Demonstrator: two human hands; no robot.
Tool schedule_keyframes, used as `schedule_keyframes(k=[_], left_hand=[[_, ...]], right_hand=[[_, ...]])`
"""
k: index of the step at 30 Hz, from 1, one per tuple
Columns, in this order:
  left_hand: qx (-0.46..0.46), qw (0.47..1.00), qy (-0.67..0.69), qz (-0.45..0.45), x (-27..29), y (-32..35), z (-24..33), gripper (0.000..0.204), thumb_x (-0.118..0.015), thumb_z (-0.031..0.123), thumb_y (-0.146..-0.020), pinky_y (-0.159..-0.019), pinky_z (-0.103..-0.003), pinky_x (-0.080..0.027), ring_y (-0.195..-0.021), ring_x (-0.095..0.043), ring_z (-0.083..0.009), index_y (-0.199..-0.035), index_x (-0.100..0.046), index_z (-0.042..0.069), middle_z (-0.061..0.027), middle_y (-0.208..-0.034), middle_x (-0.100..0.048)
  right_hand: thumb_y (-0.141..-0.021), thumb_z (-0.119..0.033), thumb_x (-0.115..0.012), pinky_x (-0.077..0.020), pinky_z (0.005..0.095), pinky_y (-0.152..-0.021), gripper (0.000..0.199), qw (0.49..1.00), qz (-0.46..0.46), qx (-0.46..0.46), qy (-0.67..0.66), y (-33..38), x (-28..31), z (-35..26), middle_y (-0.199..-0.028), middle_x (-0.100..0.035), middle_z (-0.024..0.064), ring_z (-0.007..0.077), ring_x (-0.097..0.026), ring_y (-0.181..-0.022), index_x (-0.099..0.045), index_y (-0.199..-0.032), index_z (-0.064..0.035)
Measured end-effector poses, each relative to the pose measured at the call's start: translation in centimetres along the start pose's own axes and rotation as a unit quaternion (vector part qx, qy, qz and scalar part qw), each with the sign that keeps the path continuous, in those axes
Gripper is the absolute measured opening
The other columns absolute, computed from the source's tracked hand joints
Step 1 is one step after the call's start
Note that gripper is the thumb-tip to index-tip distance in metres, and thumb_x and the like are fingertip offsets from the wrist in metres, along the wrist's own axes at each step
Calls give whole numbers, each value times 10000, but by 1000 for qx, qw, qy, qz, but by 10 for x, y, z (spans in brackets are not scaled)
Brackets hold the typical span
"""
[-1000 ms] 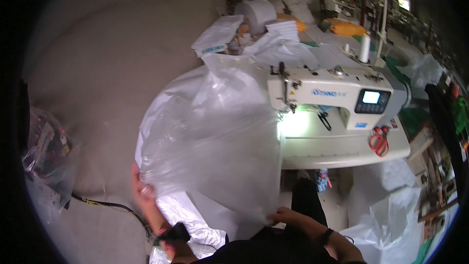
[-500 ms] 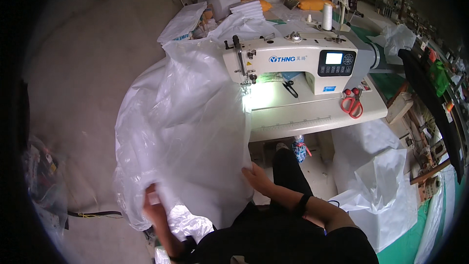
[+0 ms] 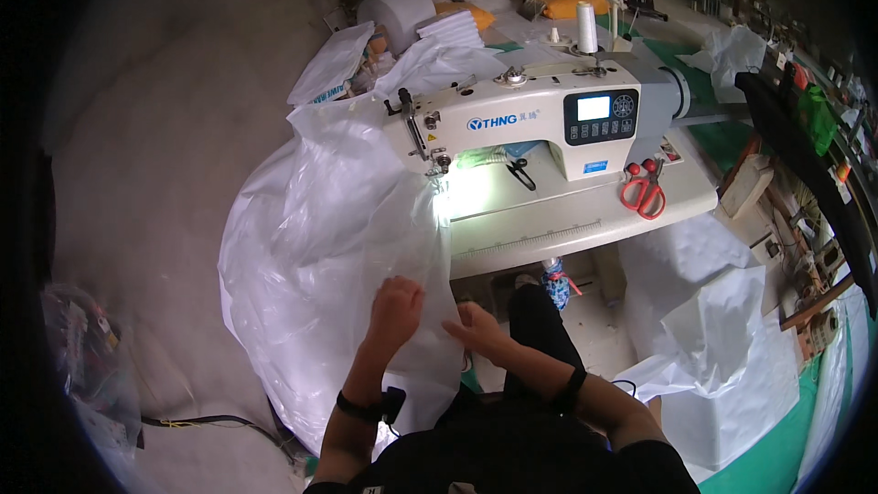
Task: Sewing large white synthetic sheets or fabric using an industrial sewing machine.
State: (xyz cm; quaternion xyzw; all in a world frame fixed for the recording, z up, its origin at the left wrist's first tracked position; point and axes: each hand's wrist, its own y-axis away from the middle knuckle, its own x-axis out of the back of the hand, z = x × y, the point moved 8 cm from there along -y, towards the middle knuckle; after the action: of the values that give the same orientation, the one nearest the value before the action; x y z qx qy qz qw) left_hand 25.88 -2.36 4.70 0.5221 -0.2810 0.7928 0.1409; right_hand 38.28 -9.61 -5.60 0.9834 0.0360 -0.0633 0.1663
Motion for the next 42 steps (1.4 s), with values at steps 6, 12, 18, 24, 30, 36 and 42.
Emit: schedule_keyframes(k=[6, 12, 18, 24, 30, 36, 42], left_hand=[[71, 992, 101, -11, 5, 6, 15, 112, -596, 141, -864, -705, -440, -504, -777, -627, -378, -837, -623, 36, -162, -821, -631], [62, 997, 18, 34, 49, 10, 15, 146, -589, 188, -868, -675, -441, -509, -748, -643, -362, -828, -626, 53, -158, -800, -650], [58, 993, -47, -90, 18, 27, 35, 194, -562, 226, -889, -665, -474, -498, -759, -642, -365, -796, -598, 59, -147, -791, -644], [37, 986, 63, -148, -17, 37, 60, 187, -563, 226, -868, -693, -477, -501, -779, -641, -378, -828, -611, 50, -172, -801, -646], [40, 987, 125, -91, 12, 32, 56, 154, -614, 201, -854, -663, -413, -516, -739, -644, -354, -869, -646, 51, -165, -784, -651], [60, 992, 103, 51, 45, 26, 18, 174, -660, 174, -855, -762, -373, -504, -865, -637, -291, -987, -664, 62, -125, -991, -660], [96, 983, -73, 136, 50, 25, -57, 381, -620, 320, -902, -1025, -502, -344, -1239, -481, -332, -1210, -620, 95, -123, -1286, -578]], right_hand=[[-852, -218, -689, -515, 336, -825, 447, 965, -122, 0, -231, -49, -29, 2, -1061, -644, 117, 176, -633, -988, -538, -1218, -11], [-844, -102, -639, -506, 354, -883, 329, 878, -296, -80, -368, -6, -94, 0, -1128, -637, 95, 195, -620, -1057, -609, -1167, -51], [-914, -125, -574, -499, 340, -893, 304, 964, -150, 47, -215, -27, -37, -21, -1116, -625, 113, 189, -617, -1041, -590, -1191, 0], [-899, -130, -561, -513, 346, -814, 368, 989, 49, 109, -83, -57, 2, -35, -1007, -642, 195, 216, -648, -892, -532, -1225, 39], [-881, -97, -495, -521, 459, -710, 442, 910, 247, 224, 247, -47, 15, -66, -818, -652, 270, 407, -661, -777, -452, -1291, 63], [-843, -94, -501, -533, 472, -659, 612, 858, 189, 112, 464, -30, 8, -56, -750, -661, 238, 396, -667, -694, -321, -1408, 54], [-822, -91, -531, -543, 427, -625, 678, 814, 188, 143, 530, -44, -7, -64, -734, -671, 177, 342, -682, -669, -296, -1443, 43]])
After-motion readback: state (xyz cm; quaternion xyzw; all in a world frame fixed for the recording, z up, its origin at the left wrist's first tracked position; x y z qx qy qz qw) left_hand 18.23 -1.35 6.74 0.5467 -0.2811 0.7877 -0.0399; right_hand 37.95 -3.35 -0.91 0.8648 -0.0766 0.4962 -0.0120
